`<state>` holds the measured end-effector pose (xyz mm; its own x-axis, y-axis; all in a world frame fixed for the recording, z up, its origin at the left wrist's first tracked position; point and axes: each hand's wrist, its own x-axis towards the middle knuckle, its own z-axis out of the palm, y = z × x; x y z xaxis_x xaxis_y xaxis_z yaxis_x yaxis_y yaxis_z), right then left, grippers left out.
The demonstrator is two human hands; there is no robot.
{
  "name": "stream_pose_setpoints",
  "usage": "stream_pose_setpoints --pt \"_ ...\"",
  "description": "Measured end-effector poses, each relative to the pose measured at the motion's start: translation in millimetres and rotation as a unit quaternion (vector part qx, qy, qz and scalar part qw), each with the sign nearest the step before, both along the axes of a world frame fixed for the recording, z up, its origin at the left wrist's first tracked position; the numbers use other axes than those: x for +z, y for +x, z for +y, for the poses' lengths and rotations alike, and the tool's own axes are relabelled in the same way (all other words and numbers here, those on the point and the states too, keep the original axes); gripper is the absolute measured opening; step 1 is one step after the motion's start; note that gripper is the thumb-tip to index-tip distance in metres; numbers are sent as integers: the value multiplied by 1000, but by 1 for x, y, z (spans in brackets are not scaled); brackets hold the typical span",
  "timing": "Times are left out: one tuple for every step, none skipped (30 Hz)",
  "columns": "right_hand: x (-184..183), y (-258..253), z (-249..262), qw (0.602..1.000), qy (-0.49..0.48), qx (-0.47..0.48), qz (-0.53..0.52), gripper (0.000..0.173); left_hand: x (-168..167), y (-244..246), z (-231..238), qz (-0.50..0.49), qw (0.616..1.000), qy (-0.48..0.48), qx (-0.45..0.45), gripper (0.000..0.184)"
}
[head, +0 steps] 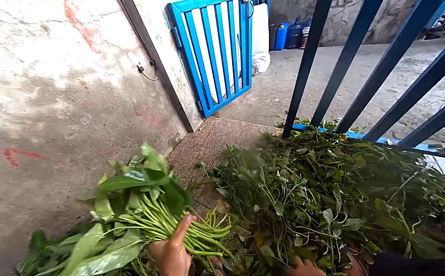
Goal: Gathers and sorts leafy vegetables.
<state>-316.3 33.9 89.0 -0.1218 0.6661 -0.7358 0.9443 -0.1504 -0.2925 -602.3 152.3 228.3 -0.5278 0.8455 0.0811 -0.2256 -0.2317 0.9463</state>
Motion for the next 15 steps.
stream_pose_setpoints --pt "19 -8 12 997 69 -8 37 45 -3 5 -3 8 1000 3 -6 40" --pt "36 -18 26 985 148 -19 85 42 -5 9 -4 17 1000 6 -13 41" --pt "51 -29 41 965 217 -41 144 43 -7 12 -5 22 999 6 -22 44" --pt "66 -42 55 933 277 -72 220 45 -9 16 -6 23 999 2 -31 48" --pt "79 -56 68 894 312 -102 305 48 -10 19 -7 24 999 -4 -41 51" --pt "92 -70 79 859 310 -124 387 51 -11 22 -8 17 998 -9 -52 51" --pt "101 -82 90 829 290 -140 457 53 -13 25 -8 8 998 -14 -60 48" --pt "106 -94 99 797 272 -156 517 49 -14 27 -9 -2 998 -19 -60 46" --pt "107 -104 105 757 264 -178 570 37 -14 28 -9 -10 998 -28 -56 45" --pt "105 -112 108 714 260 -203 618 25 -13 27 -9 -20 998 -40 -48 46" --pt "105 -116 109 673 241 -229 661 21 -12 24 -8 -33 997 -52 -40 47" --pt "103 -115 106 636 207 -248 700 22 -11 20 -7 -47 997 -62 -28 45" --pt "100 -110 101 609 171 -262 728 23 -10 14 -5 -60 996 -72 -14 43" --pt "96 -102 94 603 146 -271 736 23 -9 8 -3 -70 995 -78 1 42" --pt "89 -92 86 615 137 -275 727 22 -9 1 -2 -75 994 -81 16 41"
